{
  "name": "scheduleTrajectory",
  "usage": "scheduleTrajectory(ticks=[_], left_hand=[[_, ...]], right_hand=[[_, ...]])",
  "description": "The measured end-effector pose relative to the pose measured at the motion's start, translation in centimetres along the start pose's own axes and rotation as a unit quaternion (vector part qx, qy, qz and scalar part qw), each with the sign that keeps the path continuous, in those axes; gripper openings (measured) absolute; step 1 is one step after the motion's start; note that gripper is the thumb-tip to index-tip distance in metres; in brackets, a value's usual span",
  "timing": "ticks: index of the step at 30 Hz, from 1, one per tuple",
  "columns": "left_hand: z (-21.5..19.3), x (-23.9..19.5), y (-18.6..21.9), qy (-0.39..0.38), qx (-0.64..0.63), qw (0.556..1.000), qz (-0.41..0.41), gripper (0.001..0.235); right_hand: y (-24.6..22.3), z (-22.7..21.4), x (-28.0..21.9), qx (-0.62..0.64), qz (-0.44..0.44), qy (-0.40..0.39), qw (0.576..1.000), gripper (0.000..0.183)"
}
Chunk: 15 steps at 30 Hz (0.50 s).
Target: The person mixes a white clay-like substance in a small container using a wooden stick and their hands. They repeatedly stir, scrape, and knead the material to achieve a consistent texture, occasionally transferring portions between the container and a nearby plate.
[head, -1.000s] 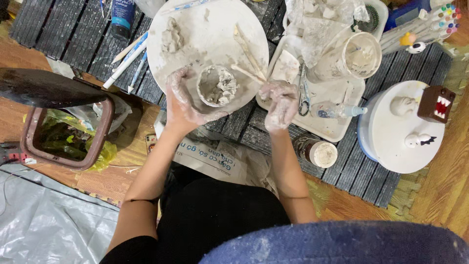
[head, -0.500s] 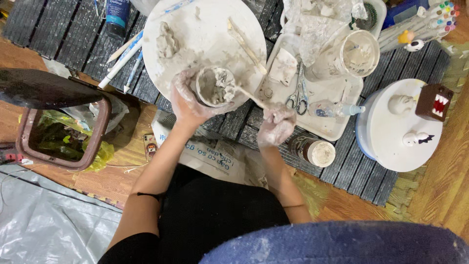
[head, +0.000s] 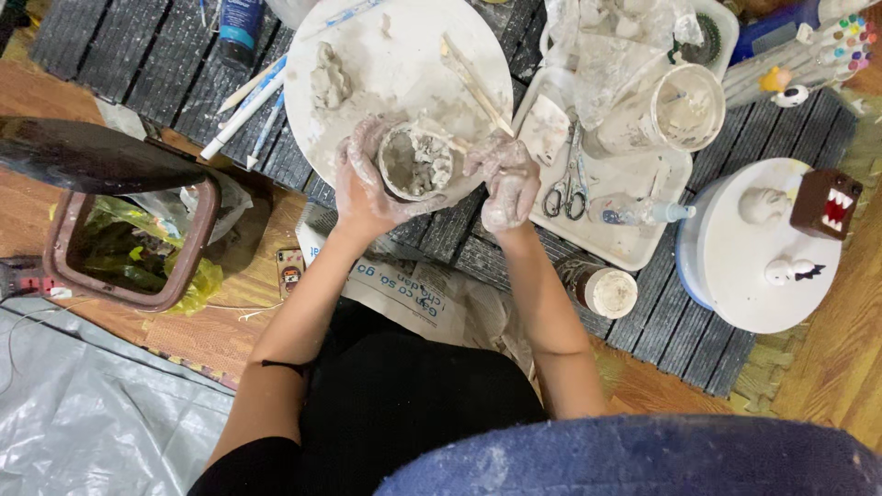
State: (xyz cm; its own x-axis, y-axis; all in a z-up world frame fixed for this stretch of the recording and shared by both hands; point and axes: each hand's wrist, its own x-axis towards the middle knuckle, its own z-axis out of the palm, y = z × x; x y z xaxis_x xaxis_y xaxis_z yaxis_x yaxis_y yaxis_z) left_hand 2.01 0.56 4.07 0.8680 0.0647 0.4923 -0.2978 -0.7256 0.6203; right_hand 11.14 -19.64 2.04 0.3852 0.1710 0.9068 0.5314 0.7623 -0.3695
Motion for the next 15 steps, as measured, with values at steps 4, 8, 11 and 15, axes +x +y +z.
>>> scheduleTrajectory(ticks=[4, 8, 11, 15], left_hand=[[0.0, 0.4, -0.1, -0.03, 0.071, 0.997, 0.007, 0.12], [0.3, 0.1, -0.1, 0.025, 0.016, 0.999, 0.035, 0.119], [0.8, 0.0, 0.0, 0.051, 0.022, 0.998, 0.039, 0.12], [0.8, -0.2, -0.4, 0.061, 0.02, 0.997, 0.032, 0.122]], right_hand=[[-0.8, -2.0, -0.4, -0.011, 0.232, 0.125, 0.965, 0.029], [-2.7, -1.4, -1.7, -0.158, 0.079, 0.033, 0.984, 0.034], [-5.5, 2.2, -3.5, -0.295, 0.086, 0.147, 0.94, 0.035], [-8.0, 5.3, -4.6, -0.25, 0.197, 0.242, 0.916, 0.033]])
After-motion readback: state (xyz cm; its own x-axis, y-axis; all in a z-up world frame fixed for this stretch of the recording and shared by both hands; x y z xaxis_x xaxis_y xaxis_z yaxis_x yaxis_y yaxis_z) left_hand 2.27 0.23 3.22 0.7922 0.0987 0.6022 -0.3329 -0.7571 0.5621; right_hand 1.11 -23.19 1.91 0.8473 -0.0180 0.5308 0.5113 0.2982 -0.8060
